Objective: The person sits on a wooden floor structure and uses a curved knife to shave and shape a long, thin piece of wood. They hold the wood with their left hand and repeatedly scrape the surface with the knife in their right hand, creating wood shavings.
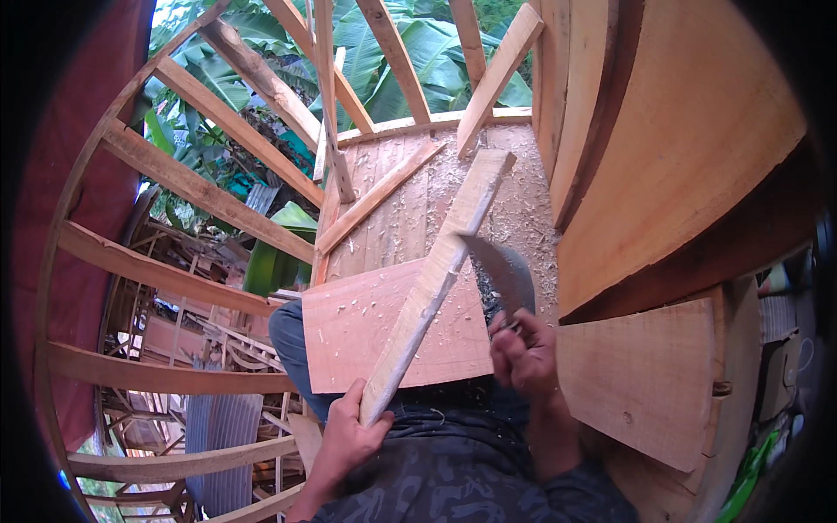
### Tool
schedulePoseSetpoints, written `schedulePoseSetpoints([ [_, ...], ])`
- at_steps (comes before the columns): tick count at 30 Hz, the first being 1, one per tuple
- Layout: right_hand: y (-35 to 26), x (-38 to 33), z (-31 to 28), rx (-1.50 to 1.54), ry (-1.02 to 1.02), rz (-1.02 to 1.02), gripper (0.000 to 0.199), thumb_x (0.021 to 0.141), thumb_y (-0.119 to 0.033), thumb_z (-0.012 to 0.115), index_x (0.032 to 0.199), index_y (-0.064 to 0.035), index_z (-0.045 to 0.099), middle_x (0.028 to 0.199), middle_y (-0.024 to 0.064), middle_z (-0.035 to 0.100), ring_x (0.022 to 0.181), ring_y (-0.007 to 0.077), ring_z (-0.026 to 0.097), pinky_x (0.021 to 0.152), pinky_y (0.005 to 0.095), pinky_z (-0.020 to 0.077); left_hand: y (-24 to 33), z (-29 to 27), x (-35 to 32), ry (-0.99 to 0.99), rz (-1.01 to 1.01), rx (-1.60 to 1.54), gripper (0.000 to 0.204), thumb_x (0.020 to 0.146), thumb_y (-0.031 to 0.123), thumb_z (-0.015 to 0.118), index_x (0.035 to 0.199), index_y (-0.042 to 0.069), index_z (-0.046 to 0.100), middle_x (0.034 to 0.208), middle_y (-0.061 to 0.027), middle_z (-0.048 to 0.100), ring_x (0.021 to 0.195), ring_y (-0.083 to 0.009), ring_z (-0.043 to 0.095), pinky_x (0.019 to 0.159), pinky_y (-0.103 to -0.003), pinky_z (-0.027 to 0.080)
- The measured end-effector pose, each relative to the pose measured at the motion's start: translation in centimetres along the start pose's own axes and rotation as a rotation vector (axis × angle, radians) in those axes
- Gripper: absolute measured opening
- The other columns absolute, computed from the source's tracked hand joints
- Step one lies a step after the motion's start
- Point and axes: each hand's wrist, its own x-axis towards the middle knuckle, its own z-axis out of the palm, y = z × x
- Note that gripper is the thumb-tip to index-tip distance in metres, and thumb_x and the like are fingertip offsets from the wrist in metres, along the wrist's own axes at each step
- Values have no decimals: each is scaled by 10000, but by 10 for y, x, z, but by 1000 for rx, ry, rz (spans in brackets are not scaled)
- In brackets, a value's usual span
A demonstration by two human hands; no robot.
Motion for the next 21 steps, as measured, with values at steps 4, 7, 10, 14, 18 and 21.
schedulePoseSetpoints([
  [4,4,0,8,-101,-140,40,185,931,-149,529,913,35,523,475,7,448,339,50,389,323,203,279,6,1,1,54,29,9,256,684,93,645,841,3,463,639,-115,476,597,-199,477,551,-309,392],
  [7,6,-1,7,-53,-101,90,156,920,-129,569,947,25,562,559,-34,469,446,18,412,392,193,302,8,1,0,85,40,18,261,667,92,646,797,12,435,610,-82,421,561,-145,403,517,-302,353],
  [10,9,0,10,-74,-56,85,172,905,-132,603,963,29,583,579,-53,465,487,8,401,423,195,302,4,1,0,110,47,13,262,665,91,644,800,9,435,607,-85,421,558,-147,407,516,-305,356],
  [14,25,-2,6,-253,81,-34,213,876,-148,649,964,38,599,569,-51,449,505,10,363,442,208,293,8,1,1,107,51,20,258,665,87,638,806,7,438,612,-80,428,564,-144,410,524,-299,365],
  [18,23,-4,13,-438,156,-136,210,851,-138,673,960,30,609,576,-23,465,524,15,372,462,215,320,7,-3,3,89,29,22,249,665,82,634,809,9,444,628,-78,432,589,-136,413,540,-296,369],
  [21,19,-5,16,-497,186,-184,203,841,-125,678,964,23,610,590,-1,507,531,22,424,472,222,358,6,-2,5,67,37,42,257,676,89,642,845,3,469,651,-112,475,606,-185,473,565,-309,398],
])
